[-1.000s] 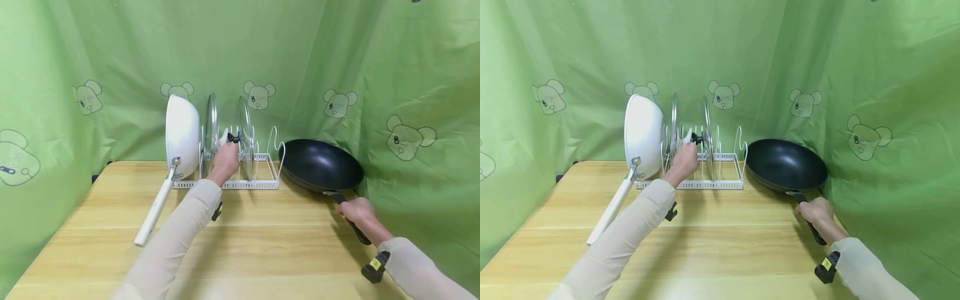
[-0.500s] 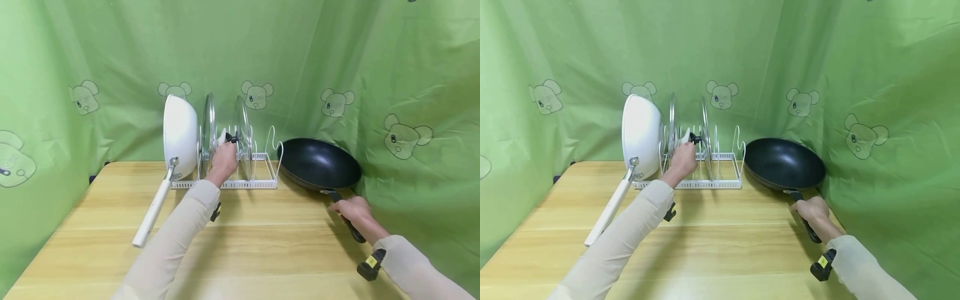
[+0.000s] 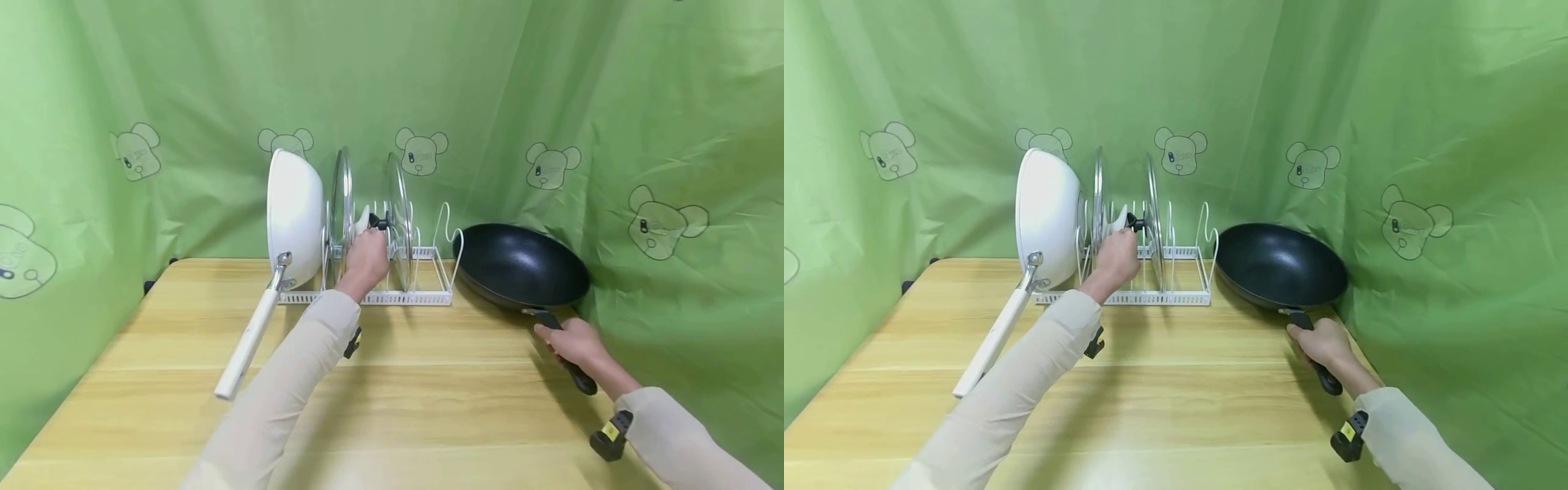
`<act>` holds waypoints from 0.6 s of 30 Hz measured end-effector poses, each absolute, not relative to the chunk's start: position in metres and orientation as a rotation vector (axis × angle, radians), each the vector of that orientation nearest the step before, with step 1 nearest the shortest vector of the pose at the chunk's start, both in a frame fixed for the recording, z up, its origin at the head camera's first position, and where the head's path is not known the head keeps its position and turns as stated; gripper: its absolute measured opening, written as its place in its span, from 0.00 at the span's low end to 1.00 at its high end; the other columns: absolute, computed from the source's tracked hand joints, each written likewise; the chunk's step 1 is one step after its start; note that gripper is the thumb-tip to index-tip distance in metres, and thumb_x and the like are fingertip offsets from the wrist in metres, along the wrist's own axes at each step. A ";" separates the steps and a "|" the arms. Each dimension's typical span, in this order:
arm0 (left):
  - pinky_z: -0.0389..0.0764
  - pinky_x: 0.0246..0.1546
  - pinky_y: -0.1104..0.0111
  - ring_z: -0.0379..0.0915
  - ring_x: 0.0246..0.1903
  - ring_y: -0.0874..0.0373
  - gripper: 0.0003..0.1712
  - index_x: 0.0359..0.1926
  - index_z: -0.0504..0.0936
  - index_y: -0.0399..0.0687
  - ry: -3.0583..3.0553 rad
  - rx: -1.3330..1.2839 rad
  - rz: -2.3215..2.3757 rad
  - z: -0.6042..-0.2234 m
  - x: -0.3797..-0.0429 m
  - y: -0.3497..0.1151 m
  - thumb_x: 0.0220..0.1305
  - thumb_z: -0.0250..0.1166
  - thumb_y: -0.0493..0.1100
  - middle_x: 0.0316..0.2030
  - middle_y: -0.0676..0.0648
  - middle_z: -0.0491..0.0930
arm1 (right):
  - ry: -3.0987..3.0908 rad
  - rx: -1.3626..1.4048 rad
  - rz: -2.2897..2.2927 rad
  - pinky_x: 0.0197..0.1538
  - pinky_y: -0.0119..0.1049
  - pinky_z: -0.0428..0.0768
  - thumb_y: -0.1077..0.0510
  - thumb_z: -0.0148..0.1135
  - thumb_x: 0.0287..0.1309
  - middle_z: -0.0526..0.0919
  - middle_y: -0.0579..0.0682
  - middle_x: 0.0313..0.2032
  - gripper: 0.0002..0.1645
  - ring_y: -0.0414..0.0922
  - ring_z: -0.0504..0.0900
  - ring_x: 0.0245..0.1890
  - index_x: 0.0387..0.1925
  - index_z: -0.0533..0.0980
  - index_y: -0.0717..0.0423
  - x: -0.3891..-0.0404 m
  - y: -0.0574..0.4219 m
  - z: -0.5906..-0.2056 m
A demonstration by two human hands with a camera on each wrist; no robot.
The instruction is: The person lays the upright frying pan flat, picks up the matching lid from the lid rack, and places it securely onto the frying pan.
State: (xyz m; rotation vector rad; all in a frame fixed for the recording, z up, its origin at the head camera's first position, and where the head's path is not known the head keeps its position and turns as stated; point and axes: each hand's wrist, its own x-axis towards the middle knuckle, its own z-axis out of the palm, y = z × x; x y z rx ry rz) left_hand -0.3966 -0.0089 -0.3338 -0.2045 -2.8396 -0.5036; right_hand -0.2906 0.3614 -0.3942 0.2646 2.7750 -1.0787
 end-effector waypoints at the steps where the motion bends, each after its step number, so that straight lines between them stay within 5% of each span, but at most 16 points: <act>1: 0.85 0.29 0.67 0.81 0.35 0.50 0.16 0.48 0.80 0.33 -2.838 -0.206 -0.491 -0.334 -0.397 -0.008 0.58 0.60 0.25 0.42 0.39 0.82 | 2.778 0.250 -1.075 0.22 0.39 0.78 0.43 0.51 0.74 0.77 0.49 0.17 0.28 0.43 0.77 0.16 0.28 0.74 0.64 -0.290 0.362 -0.394; 8: 0.87 0.32 0.67 0.82 0.38 0.48 0.25 0.60 0.73 0.29 -2.887 -0.192 -0.452 -0.333 -0.397 -0.004 0.60 0.61 0.28 0.48 0.36 0.81 | 2.657 0.226 -1.163 0.22 0.40 0.81 0.41 0.36 0.79 0.73 0.48 0.18 0.32 0.43 0.75 0.15 0.27 0.70 0.59 -0.290 0.369 -0.398; 18: 0.85 0.32 0.63 0.79 0.40 0.43 0.44 0.75 0.50 0.28 -2.946 -0.004 -0.711 -0.323 -0.396 -0.005 0.69 0.63 0.40 0.55 0.27 0.73 | 2.635 0.235 -1.106 0.22 0.40 0.81 0.39 0.35 0.79 0.72 0.48 0.16 0.34 0.44 0.74 0.14 0.24 0.69 0.57 -0.291 0.362 -0.393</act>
